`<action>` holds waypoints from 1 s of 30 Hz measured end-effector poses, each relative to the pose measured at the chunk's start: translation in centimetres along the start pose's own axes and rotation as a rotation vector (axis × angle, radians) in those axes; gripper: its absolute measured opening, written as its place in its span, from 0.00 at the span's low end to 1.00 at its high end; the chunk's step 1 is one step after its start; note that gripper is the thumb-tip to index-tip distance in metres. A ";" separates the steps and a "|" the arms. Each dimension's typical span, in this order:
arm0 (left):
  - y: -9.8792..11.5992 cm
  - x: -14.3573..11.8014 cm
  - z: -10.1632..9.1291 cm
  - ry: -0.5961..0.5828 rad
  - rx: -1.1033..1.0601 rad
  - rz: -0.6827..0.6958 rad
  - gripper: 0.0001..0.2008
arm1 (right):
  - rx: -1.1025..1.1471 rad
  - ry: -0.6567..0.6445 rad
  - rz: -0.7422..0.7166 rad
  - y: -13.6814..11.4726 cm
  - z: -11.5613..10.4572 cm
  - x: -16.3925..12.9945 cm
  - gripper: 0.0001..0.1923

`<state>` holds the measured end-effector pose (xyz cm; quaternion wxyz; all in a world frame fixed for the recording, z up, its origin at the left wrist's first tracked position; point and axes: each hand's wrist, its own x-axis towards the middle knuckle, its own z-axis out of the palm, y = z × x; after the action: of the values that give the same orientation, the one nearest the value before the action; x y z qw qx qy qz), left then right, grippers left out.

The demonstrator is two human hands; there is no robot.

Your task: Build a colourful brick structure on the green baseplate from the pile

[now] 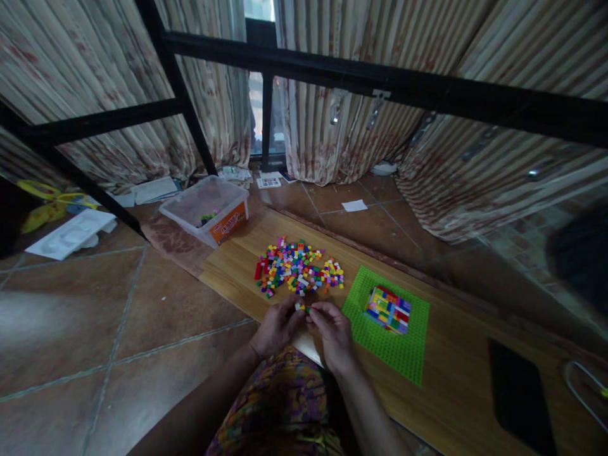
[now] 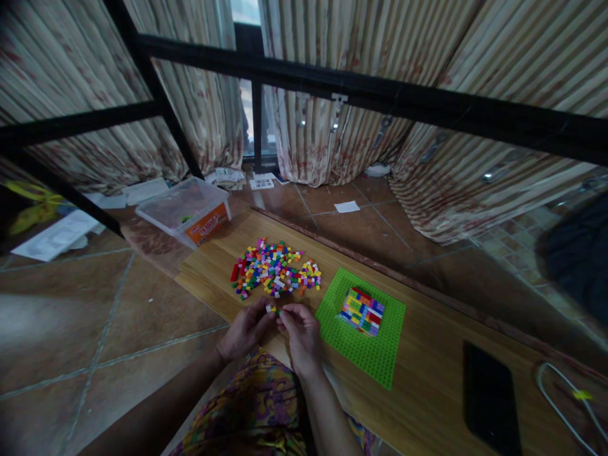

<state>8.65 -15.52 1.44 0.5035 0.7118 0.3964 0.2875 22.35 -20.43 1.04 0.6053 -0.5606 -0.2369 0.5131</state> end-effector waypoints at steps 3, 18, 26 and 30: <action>0.1 0.0 -0.2 -0.011 0.002 0.020 0.13 | 0.032 -0.001 0.012 0.1 -0.2 0.1 0.14; -0.1 -0.1 0.0 -0.037 -0.093 -0.009 0.13 | 0.002 -0.035 -0.018 0.6 -0.4 0.2 0.14; -0.2 0.1 0.0 -0.068 -0.165 -0.054 0.13 | -0.011 -0.030 -0.047 0.7 -0.5 0.5 0.11; -0.6 0.3 0.0 -0.094 -0.167 -0.102 0.16 | -0.020 -0.031 -0.050 0.9 -0.5 0.7 0.10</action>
<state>8.63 -15.16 0.91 0.5931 0.6591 0.3826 0.2597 22.67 -20.18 -0.07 0.6086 -0.5526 -0.2652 0.5039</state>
